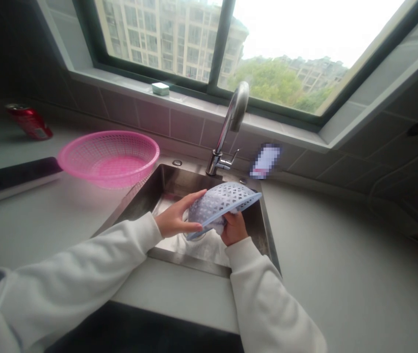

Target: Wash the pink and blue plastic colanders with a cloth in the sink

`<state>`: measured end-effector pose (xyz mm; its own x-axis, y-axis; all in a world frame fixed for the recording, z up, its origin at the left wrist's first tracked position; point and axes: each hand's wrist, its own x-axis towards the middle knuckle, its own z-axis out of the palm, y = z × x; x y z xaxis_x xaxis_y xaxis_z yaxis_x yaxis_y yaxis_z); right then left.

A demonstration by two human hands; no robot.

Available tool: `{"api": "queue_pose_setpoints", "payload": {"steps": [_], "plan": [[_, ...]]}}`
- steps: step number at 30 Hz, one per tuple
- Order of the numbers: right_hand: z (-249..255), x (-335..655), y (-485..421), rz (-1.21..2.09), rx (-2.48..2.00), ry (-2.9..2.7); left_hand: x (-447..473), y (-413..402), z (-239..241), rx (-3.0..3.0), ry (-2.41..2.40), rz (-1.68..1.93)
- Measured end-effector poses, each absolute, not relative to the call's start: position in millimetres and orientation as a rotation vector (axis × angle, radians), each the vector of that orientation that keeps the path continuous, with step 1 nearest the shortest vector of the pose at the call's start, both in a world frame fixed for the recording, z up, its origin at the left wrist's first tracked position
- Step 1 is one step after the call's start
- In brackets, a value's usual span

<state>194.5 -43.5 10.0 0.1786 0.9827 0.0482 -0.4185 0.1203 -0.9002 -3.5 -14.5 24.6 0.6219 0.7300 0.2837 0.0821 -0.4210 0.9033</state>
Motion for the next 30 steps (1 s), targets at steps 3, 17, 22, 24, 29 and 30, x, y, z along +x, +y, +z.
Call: {"api": "queue_pose_setpoints", "payload": {"steps": [3,17,22,24,29,30], "plan": [[10.5,188.2,-44.7,1.238,-0.868,-0.821,-1.0,-16.0,24.6,1.907,0.648,0.871],[10.5,188.4,-44.1,1.226,-0.840,-0.839,-2.4,-13.6,23.8,1.915,0.640,0.933],[8.1,198.6,-40.3,1.185,-0.844,-0.755,-5.1,-11.5,24.0,1.881,0.639,0.894],[5.2,202.9,-38.3,1.151,-0.846,-0.700,-5.7,-11.4,24.3,1.883,0.638,0.887],[5.4,193.9,-40.9,1.200,-0.849,-0.738,-2.1,-13.0,23.8,1.902,0.644,0.915],[6.7,191.6,-41.9,1.209,-0.850,-0.753,-1.5,-13.0,23.5,1.900,0.640,0.919]]}}
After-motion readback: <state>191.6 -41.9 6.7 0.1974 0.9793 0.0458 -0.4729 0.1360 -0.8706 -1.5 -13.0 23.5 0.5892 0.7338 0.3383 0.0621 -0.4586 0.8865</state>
